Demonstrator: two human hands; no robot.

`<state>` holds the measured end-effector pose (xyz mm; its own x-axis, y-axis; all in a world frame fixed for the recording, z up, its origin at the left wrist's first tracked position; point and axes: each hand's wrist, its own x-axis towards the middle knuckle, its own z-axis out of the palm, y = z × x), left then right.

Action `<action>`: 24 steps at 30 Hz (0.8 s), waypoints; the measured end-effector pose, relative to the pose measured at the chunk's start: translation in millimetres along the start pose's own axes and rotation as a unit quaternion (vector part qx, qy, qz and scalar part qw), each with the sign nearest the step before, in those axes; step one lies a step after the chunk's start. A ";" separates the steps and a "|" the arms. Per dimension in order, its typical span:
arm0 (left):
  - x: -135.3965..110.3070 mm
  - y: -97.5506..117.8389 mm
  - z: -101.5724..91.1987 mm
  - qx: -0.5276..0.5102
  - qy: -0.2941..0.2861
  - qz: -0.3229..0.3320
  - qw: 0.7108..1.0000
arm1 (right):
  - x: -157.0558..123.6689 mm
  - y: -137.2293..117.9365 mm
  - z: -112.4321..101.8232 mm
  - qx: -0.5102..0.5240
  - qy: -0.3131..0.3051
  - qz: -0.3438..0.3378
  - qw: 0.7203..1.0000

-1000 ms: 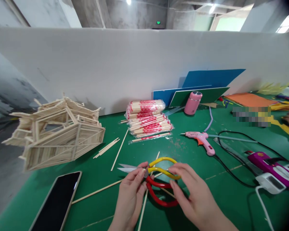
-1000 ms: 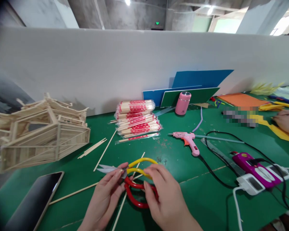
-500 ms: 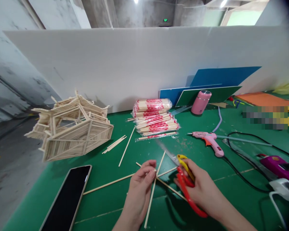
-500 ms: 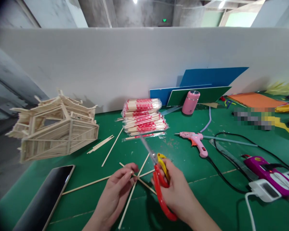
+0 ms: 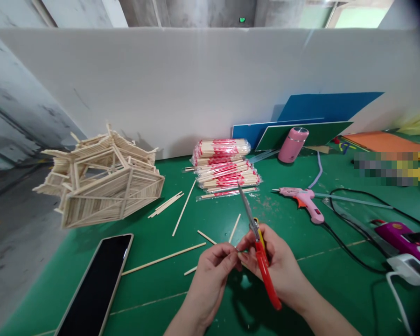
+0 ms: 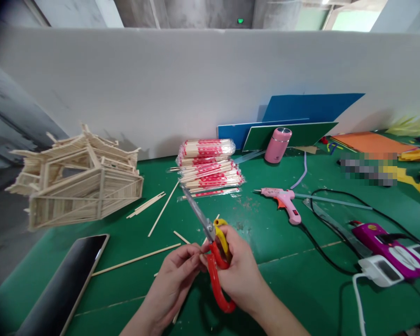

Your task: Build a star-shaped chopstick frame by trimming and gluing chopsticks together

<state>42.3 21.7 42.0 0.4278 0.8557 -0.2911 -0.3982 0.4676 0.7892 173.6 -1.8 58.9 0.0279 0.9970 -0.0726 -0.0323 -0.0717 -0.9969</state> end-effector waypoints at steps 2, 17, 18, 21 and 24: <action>0.2 -2.0 0.4 -0.008 -0.004 -0.008 1.000 | 1.0 2.2 0.9 0.007 0.008 -0.002 1.000; 17.1 36.7 27.7 0.324 0.010 0.152 0.934 | -7.3 -1.9 -1.2 0.106 -0.041 0.045 0.993; 17.2 38.3 26.9 0.338 0.020 0.146 0.930 | -8.5 -0.9 -3.1 0.118 -0.044 0.045 0.991; 6.3 53.4 6.1 0.385 0.070 0.147 0.908 | -11.0 0.7 -14.9 0.116 -0.023 0.037 0.992; -23.5 85.8 -49.4 0.450 0.232 0.163 0.847 | -11.1 0.7 -32.7 0.107 0.048 0.027 0.993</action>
<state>-42.0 52.7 89.8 -0.0346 0.9994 0.0046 0.4351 0.0110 0.9003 206.0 -13.9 58.1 0.1159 0.9836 -0.1380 -0.2470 -0.1060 -0.9632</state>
